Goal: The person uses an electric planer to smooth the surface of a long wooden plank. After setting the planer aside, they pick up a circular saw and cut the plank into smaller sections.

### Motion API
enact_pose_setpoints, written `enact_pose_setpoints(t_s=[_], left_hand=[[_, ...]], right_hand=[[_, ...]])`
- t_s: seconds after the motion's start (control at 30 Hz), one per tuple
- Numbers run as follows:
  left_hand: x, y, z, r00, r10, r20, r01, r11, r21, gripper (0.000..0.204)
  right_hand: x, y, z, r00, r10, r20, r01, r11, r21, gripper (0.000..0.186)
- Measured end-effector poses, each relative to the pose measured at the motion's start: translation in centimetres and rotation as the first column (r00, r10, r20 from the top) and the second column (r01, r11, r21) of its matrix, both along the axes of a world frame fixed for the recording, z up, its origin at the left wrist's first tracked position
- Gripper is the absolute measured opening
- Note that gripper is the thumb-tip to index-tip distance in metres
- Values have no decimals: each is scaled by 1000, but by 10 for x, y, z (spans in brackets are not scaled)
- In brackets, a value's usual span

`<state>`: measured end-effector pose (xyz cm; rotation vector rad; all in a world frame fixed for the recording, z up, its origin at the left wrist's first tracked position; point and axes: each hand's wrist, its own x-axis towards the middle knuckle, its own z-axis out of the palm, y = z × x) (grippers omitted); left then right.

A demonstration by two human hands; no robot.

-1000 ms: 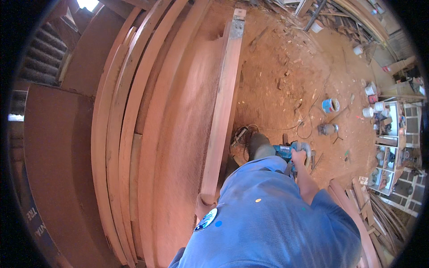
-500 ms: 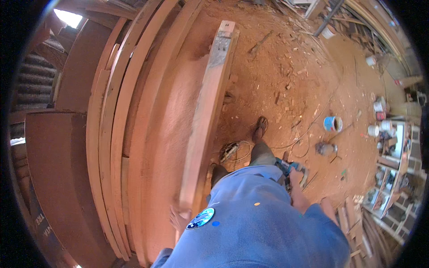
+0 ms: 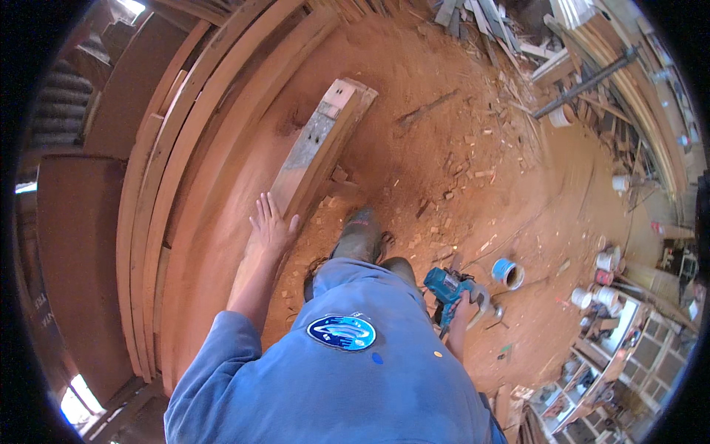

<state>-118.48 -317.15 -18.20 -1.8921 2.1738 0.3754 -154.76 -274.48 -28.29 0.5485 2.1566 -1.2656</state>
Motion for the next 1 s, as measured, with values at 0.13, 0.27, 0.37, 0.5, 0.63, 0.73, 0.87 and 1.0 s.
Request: enact_pose_setpoints(t_s=[0.13,0.27,0.37,0.5,0.63,0.73,0.87,1.0], left_hand=[[-14,3,-26,990,89,111,-90,996,2,118],[-24,-1,-26,990,78,121,-70,995,-73,124],[-28,-16,-20,970,166,177,-174,984,33,124],[-34,-7,-20,946,219,239,-235,971,39,125],[-61,-17,-22,873,412,260,-419,907,-32,116],[-102,-32,-30,753,646,122,-633,763,-133,107],[-200,-50,-23,593,733,-333,-805,531,-265,91],[-330,-76,9,422,632,-650,-903,355,-242,73]], right_hand=[[-85,-78,23,981,147,-130,-144,989,35,7],[-165,-169,75,933,315,-176,-311,949,49,37],[-218,-272,101,814,484,-321,-522,852,-39,41],[-278,-402,166,415,829,-374,-835,510,205,43],[-294,-528,223,48,890,-454,-973,145,182,40],[-291,-610,258,-216,875,-433,-965,-123,232,41],[-271,-696,272,-527,667,-527,-838,-511,191,46],[-243,-760,268,-717,448,-534,-564,-823,66,49]])
